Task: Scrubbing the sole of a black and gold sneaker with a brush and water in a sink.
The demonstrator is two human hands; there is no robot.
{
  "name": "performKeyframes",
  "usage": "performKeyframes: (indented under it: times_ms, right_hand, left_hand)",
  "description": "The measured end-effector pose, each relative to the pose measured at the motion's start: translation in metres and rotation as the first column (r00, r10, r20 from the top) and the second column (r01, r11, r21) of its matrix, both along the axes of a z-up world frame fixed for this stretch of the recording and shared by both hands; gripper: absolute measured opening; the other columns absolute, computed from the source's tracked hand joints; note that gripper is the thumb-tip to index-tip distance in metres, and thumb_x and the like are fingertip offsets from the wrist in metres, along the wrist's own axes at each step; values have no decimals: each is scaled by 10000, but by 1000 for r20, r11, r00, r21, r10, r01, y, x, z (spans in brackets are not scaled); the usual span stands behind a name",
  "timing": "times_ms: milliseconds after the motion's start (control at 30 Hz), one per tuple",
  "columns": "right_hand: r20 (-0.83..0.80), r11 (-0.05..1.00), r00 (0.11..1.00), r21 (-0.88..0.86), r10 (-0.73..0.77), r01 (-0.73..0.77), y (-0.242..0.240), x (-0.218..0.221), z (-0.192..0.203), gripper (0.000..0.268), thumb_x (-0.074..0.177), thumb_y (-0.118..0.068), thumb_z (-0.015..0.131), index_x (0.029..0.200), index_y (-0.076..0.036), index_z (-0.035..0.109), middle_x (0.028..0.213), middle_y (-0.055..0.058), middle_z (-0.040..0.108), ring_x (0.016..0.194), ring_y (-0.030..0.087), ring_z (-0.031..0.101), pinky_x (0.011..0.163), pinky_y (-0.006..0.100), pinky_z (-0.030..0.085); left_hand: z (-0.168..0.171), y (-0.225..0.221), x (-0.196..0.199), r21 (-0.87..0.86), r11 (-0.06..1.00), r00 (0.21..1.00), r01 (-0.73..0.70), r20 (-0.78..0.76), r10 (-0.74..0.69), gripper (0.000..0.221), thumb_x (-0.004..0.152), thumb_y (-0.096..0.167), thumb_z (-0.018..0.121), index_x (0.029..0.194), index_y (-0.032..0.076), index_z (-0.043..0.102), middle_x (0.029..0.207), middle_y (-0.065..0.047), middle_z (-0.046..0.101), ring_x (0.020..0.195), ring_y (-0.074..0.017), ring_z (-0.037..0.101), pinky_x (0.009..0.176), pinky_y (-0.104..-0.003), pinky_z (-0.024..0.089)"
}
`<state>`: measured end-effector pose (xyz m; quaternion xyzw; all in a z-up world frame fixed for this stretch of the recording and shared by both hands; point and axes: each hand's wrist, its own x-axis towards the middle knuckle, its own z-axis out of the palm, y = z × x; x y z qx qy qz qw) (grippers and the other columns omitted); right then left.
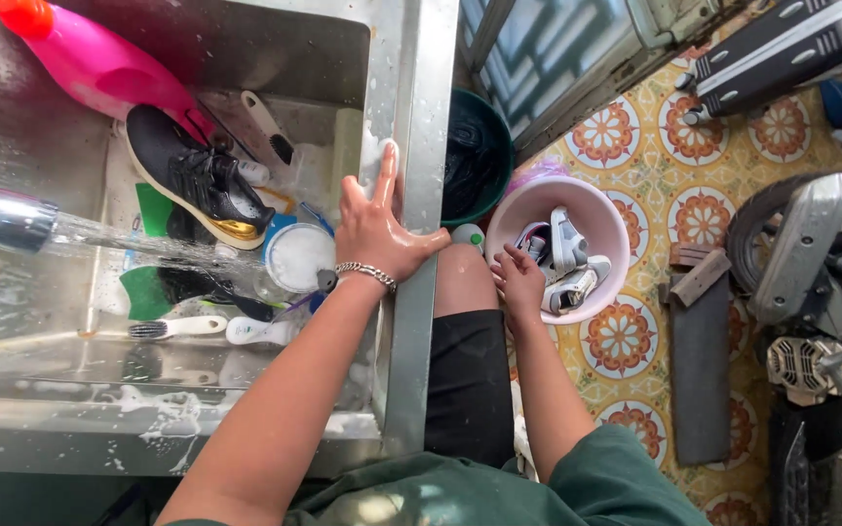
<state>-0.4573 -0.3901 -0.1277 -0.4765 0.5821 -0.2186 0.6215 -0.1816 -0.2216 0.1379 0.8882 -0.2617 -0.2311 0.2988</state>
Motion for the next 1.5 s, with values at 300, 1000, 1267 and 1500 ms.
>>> performKeyframes:
  times_ms: [300, 1000, 1267, 1500]
  right_hand:
    - [5, 994, 994, -19, -105, 105, 51, -63, 47, 370, 1205, -186, 814, 1568, -117, 812, 1228, 96, 905, 983, 184, 906, 801, 314, 753]
    - [-21, 515, 925, -826, 379, -229, 129, 84, 258, 159, 1222, -27, 906, 1374, -70, 918, 1175, 89, 885, 1107, 189, 853, 925, 296, 667]
    - [-358, 68, 599, -819, 716, -570, 168, 287, 163, 195, 1079, -133, 947, 1268, -182, 945, 1142, -15, 880, 1012, 242, 869, 912, 404, 729]
    - [-623, -246, 154, -507, 767, -826, 174, 433, 38, 348, 957, -192, 820, 955, 152, 871, 930, 405, 826, 991, 653, 821, 959, 749, 655]
  left_hand:
    - [-9, 0, 5, 17, 999, 999, 32, 15, -32, 1537, 725, 711, 1075, 1990, 469, 237, 1592, -199, 502, 1609, -550, 626, 1283, -623, 607]
    - [-103, 42, 14, 103, 960, 926, 260, 256, -279, 637, 1284, 734, 394, 1907, 628, 317, 1429, -116, 657, 1356, -448, 799, 1160, -647, 628]
    - [-63, 247, 52, 66, 998, 989, -7, 146, -3, 385, 1148, 635, 689, 1459, 498, 871, 1256, 47, 898, 1205, -310, 882, 1050, -507, 714]
    - [-67, 356, 77, -213, 918, 876, -334, 290, 385, 275, 1141, 338, 836, 1402, 317, 920, 1099, 41, 881, 1027, -247, 853, 994, -426, 707]
